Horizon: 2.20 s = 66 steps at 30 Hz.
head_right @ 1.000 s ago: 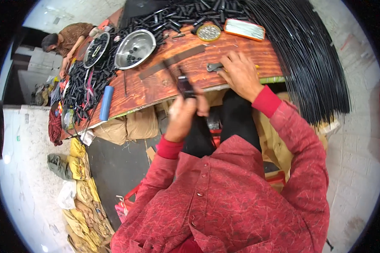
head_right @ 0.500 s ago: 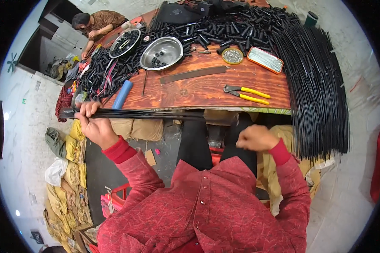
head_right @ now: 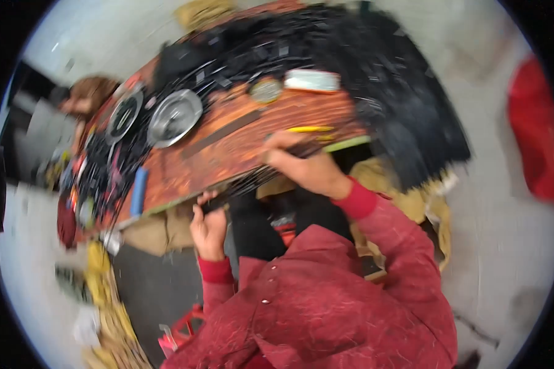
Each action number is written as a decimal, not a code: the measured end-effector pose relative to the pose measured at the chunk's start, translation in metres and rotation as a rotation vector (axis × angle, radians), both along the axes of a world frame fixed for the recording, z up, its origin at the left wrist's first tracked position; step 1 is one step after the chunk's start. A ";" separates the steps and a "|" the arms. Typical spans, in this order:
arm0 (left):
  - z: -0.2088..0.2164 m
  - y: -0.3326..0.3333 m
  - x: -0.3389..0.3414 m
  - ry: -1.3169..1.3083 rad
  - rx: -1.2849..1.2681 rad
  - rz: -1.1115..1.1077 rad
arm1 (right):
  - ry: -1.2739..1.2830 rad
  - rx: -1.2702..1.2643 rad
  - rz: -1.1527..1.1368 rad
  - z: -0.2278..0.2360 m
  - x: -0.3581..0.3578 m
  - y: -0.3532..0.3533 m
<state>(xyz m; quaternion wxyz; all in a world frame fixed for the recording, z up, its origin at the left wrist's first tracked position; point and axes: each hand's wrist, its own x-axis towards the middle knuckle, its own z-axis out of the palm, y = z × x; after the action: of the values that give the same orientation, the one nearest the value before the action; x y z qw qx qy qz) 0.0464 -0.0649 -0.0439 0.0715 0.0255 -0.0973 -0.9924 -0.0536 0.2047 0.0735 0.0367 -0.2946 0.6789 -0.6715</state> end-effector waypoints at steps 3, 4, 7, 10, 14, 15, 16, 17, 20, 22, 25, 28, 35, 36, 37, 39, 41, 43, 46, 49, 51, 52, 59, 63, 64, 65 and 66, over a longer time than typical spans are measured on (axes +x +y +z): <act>-0.055 0.015 0.009 -0.162 -0.038 -0.037 | 0.154 0.026 -0.125 0.004 -0.001 0.003; -0.062 0.026 0.009 -0.312 0.155 -0.122 | 0.157 0.058 -0.174 0.005 0.000 0.008; -0.074 0.064 0.005 -0.451 0.285 -0.306 | 0.137 0.088 -0.260 0.011 0.001 0.018; -0.088 0.091 0.012 -0.531 0.349 -0.533 | 0.040 0.292 -0.260 0.021 0.006 0.023; -0.124 0.097 0.043 -0.756 0.598 -0.609 | 0.137 0.390 -0.290 0.002 0.020 0.003; -0.137 0.093 0.049 -0.804 0.623 -0.620 | 0.132 0.382 -0.270 -0.004 0.021 -0.002; -0.138 0.093 0.050 -0.822 0.563 -0.592 | 0.103 0.393 -0.283 -0.004 0.022 -0.005; -0.130 0.095 0.048 -0.825 0.567 -0.573 | 0.076 0.403 -0.293 0.002 0.023 -0.009; -0.102 0.112 0.043 -0.794 0.803 -0.783 | -0.062 0.468 -0.183 0.024 0.014 -0.005; -0.101 0.116 0.042 -0.739 0.777 -0.788 | 0.009 0.529 -0.179 0.023 0.010 -0.005; -0.110 0.103 0.043 -0.757 0.714 -0.752 | 0.049 0.508 -0.179 0.016 0.012 -0.009; -0.118 0.095 0.044 -0.772 0.697 -0.734 | 0.073 0.419 -0.184 0.015 0.021 -0.023; -0.101 0.083 0.048 -0.783 0.631 -0.548 | 0.142 0.374 -0.148 0.005 0.015 -0.049; -0.118 0.085 0.046 -0.766 0.638 -0.551 | 0.115 0.377 -0.188 0.002 0.015 -0.051; -0.122 0.086 0.042 -0.751 0.644 -0.549 | 0.111 0.374 -0.180 0.000 0.014 -0.051; -0.129 0.087 0.040 -0.795 0.668 -0.557 | 0.072 0.484 -0.192 0.000 0.010 -0.044; -0.113 0.094 0.038 -0.802 0.687 -0.636 | 0.043 0.455 -0.196 0.007 0.010 -0.037; -0.111 0.099 0.037 -0.810 0.661 -0.671 | 0.099 0.482 -0.183 0.010 0.009 -0.032; -0.134 0.093 0.041 -0.808 0.735 -0.695 | 0.081 0.470 -0.177 -0.012 0.013 -0.036; -0.140 0.084 0.054 -0.807 0.639 -0.717 | 0.058 0.467 -0.175 -0.025 0.021 -0.042; -0.144 0.076 0.063 -0.820 0.639 -0.747 | 0.029 0.454 -0.085 -0.028 0.025 -0.044; -0.135 0.075 0.063 -0.820 0.649 -0.765 | 0.038 0.477 -0.068 -0.017 0.026 -0.043; -0.123 0.064 0.051 -0.922 -0.103 -1.011 | 0.076 0.537 -0.043 -0.014 0.025 -0.050; -0.064 0.024 0.021 -0.604 -1.102 -1.065 | 0.073 0.571 -0.088 -0.018 0.023 -0.046; -0.063 0.013 0.012 -0.396 -1.174 -0.825 | 0.094 0.583 -0.077 -0.020 0.023 -0.049; -0.031 0.018 -0.005 -0.345 -1.261 -0.607 | 0.111 0.597 -0.070 -0.022 0.023 -0.049; 0.003 0.019 -0.017 -0.232 -1.302 -0.378 | 0.116 0.595 -0.069 -0.020 0.023 -0.051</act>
<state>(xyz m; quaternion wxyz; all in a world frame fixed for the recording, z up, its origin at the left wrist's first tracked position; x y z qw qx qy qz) 0.0298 -0.0455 -0.0405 -0.1132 0.0659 -0.6835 -0.7181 -0.0304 0.1538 0.0534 0.0600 -0.2855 0.8564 -0.4260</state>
